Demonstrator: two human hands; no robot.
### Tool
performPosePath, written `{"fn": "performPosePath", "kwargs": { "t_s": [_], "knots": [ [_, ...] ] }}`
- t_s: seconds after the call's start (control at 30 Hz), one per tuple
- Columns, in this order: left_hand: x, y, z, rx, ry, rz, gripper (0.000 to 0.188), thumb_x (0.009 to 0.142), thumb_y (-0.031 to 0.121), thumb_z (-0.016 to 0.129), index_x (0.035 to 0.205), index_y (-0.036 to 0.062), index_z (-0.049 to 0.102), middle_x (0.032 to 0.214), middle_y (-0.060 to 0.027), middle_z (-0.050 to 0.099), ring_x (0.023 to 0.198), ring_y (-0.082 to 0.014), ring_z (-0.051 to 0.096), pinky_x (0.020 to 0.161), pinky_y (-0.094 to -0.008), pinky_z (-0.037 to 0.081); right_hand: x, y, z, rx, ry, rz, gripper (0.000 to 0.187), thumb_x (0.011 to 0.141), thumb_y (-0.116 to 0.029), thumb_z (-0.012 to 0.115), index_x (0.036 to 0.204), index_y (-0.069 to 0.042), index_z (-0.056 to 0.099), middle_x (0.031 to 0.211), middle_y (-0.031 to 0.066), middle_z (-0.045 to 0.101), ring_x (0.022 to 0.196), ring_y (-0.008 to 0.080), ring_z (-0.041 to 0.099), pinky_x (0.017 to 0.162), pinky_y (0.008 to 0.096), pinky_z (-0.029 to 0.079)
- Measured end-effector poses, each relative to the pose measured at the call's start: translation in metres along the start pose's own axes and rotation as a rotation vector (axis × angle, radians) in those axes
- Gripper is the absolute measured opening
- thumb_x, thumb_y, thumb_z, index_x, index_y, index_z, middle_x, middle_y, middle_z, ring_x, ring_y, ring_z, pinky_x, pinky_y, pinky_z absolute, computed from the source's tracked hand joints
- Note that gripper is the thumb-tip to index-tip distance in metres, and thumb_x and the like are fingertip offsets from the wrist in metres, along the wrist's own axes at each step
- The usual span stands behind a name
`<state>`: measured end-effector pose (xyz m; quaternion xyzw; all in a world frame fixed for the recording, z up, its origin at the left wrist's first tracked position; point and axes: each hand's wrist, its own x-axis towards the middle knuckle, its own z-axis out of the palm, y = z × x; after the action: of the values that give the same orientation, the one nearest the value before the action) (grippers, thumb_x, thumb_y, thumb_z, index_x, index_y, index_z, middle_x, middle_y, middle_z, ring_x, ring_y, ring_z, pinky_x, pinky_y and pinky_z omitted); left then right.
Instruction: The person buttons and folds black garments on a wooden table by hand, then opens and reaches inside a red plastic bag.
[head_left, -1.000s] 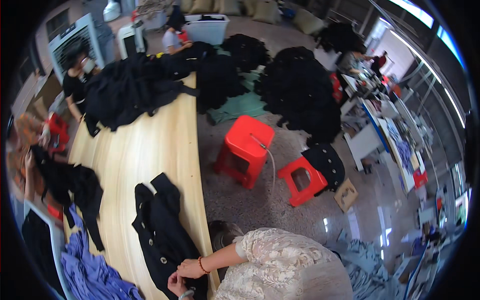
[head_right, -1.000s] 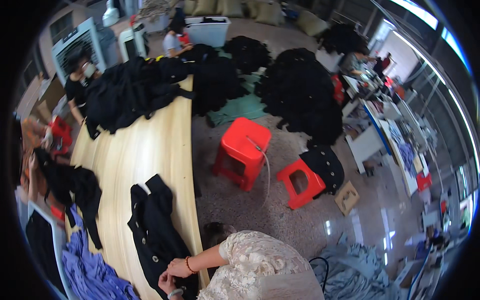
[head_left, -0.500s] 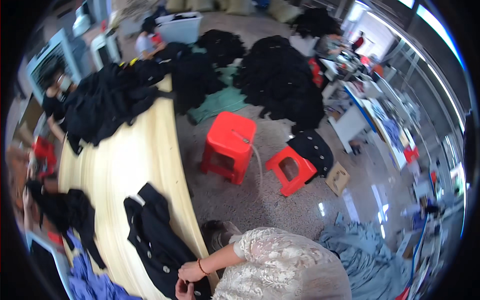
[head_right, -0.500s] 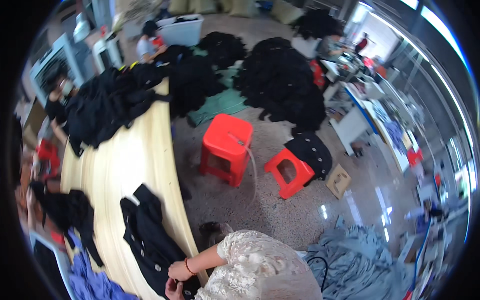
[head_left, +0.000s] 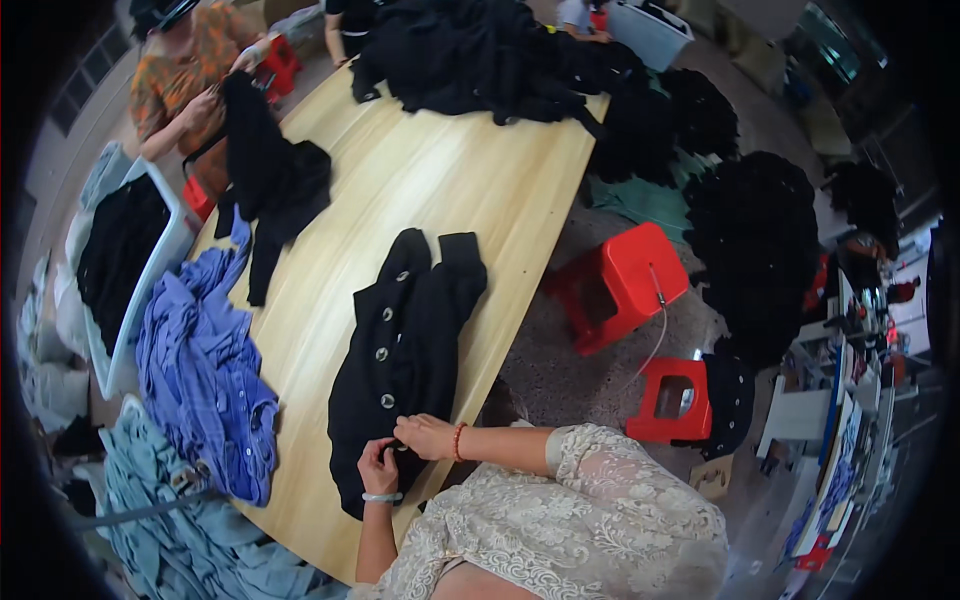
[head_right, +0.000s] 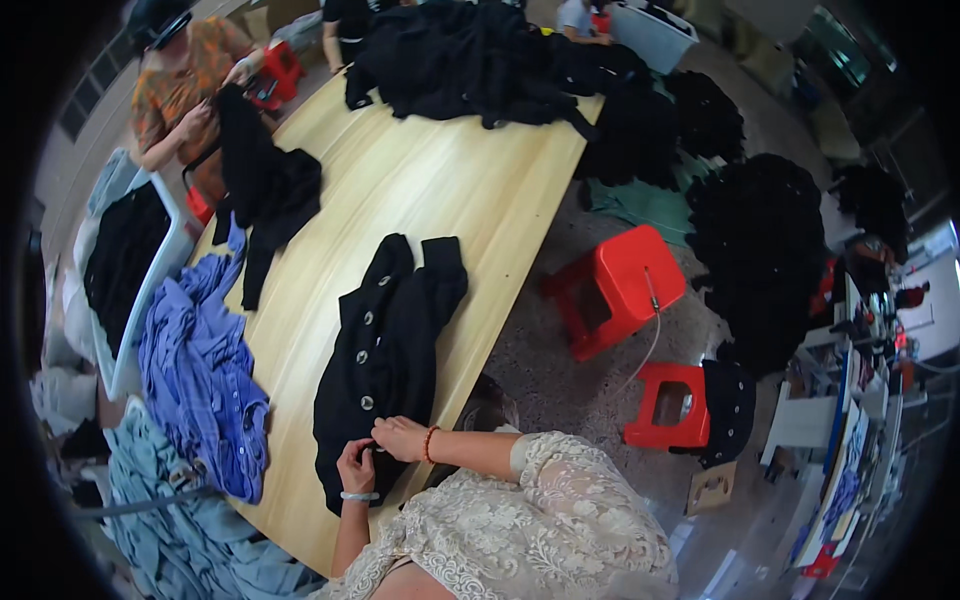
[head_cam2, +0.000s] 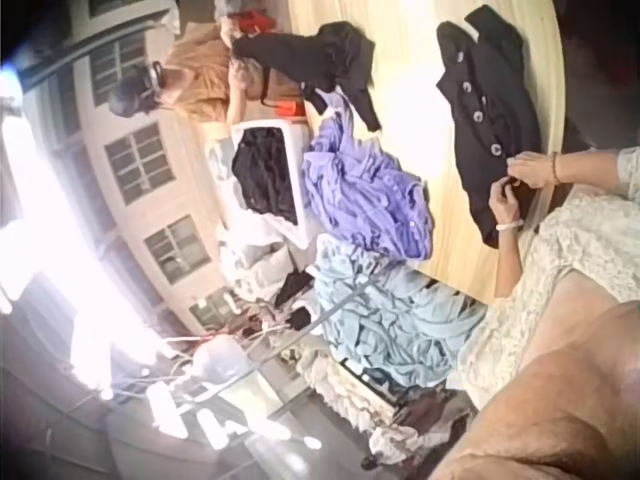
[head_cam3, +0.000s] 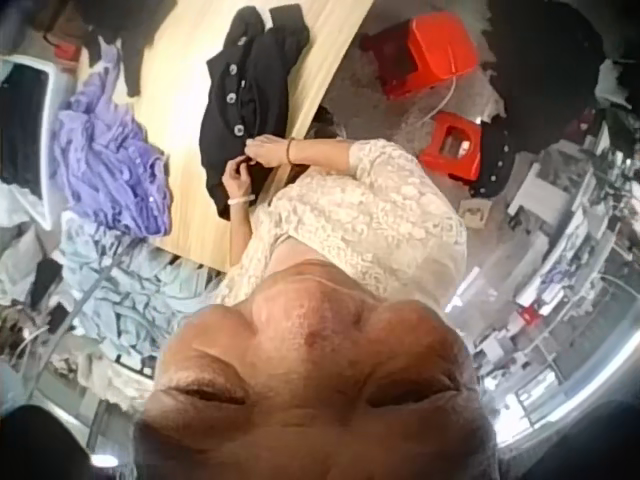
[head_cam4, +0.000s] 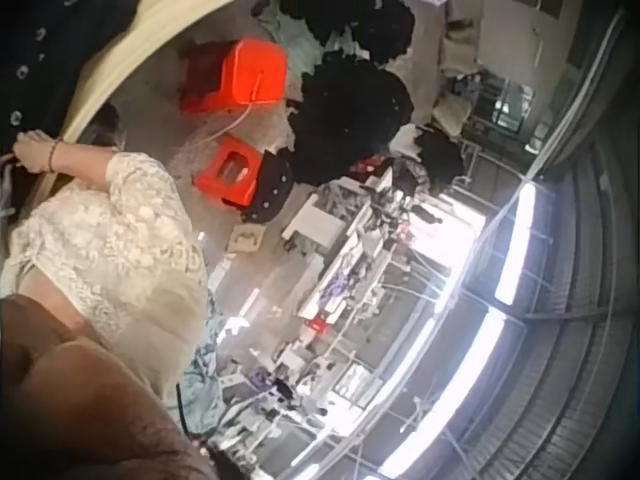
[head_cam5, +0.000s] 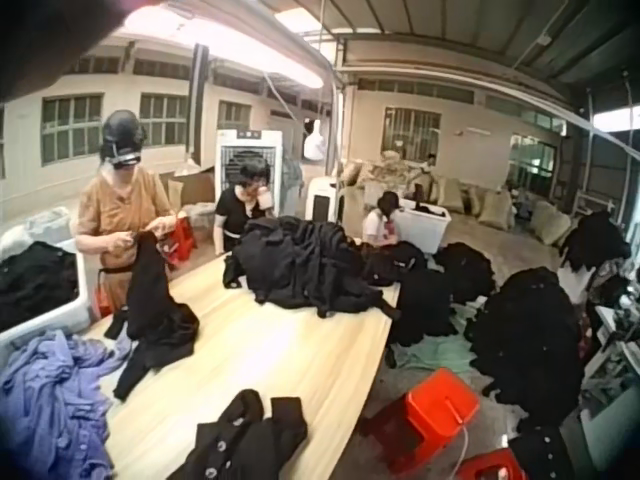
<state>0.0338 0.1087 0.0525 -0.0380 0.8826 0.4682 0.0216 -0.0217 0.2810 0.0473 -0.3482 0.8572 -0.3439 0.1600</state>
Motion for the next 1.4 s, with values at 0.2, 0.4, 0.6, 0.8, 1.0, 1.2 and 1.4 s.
{"fn": "performPosePath", "kwargs": {
  "t_s": [0.2,0.4,0.6,0.8,1.0,1.2,1.4],
  "knots": [
    [-0.014,-0.010,-0.009,-0.087,-0.005,0.089,0.009,0.081,-0.004,0.059,0.089,0.0003,0.062,0.081,-0.0120,0.062,0.076,-0.0228,0.063,0.072,-0.0294,0.049,0.005,-0.001,0.000,0.088,-0.113,-0.084,0.020,0.081,-0.023,0.062,0.089,-0.005,0.064,0.087,0.0152,0.065,0.087,0.0334,0.064,0.076,0.0425,0.052],
    [-0.016,-0.008,-0.022,0.108,0.116,-0.039,0.014,0.078,0.009,0.072,0.084,0.0022,0.062,0.076,-0.0119,0.064,0.071,-0.0236,0.064,0.067,-0.0313,0.050,0.000,0.007,-0.051,-0.220,-0.158,-0.027,0.014,0.079,-0.020,0.060,0.084,-0.008,0.066,0.089,0.0141,0.063,0.080,0.0324,0.066,0.068,0.0431,0.053],
    [-0.006,0.013,-0.006,0.394,0.246,0.133,0.022,0.073,0.002,0.071,0.092,0.0053,0.060,0.091,-0.0110,0.059,0.088,-0.0303,0.058,0.074,-0.0361,0.048,0.003,0.017,-0.033,-0.234,-0.097,-0.111,0.003,0.079,-0.006,0.057,0.081,-0.005,0.059,0.086,0.0139,0.059,0.077,0.0332,0.065,0.067,0.0437,0.052],
    [0.035,0.010,0.031,0.144,0.218,-0.022,0.029,0.078,0.008,0.068,0.106,0.0064,0.060,0.096,-0.0144,0.057,0.087,-0.0325,0.060,0.077,-0.0402,0.050,-0.003,0.006,-0.043,-0.219,-0.061,-0.138,0.007,0.083,-0.011,0.058,0.086,-0.005,0.057,0.087,0.0142,0.059,0.074,0.0342,0.065,0.066,0.0445,0.051],
    [0.058,0.011,0.042,0.163,0.249,-0.175,0.014,0.075,0.010,0.073,0.081,0.0034,0.063,0.076,-0.0141,0.061,0.071,-0.0291,0.062,0.066,-0.0355,0.050,-0.004,0.022,-0.042,-0.192,0.002,-0.142,0.008,0.080,-0.003,0.055,0.087,-0.004,0.052,0.088,0.0153,0.056,0.075,0.0347,0.062,0.066,0.0455,0.050],
    [0.044,0.003,0.031,-0.739,-0.004,-0.398,0.012,0.081,0.012,0.073,0.084,0.0019,0.068,0.069,-0.0003,0.064,0.055,-0.0064,0.052,0.052,-0.0226,0.043,0.003,0.004,-0.052,-0.103,0.033,-0.079,0.022,0.081,-0.008,0.061,0.100,-0.005,0.051,0.092,0.0157,0.057,0.080,0.0361,0.062,0.069,0.0458,0.051],
    [0.032,0.004,0.026,-0.766,-0.023,-0.473,0.011,0.082,0.009,0.073,0.089,0.0013,0.068,0.070,0.0014,0.064,0.054,-0.0040,0.048,0.050,-0.0191,0.037,-0.002,0.006,-0.047,-0.136,0.057,-0.136,0.029,0.080,-0.014,0.066,0.103,-0.004,0.050,0.090,0.0163,0.059,0.080,0.0358,0.063,0.069,0.0451,0.052]
  ]
}}
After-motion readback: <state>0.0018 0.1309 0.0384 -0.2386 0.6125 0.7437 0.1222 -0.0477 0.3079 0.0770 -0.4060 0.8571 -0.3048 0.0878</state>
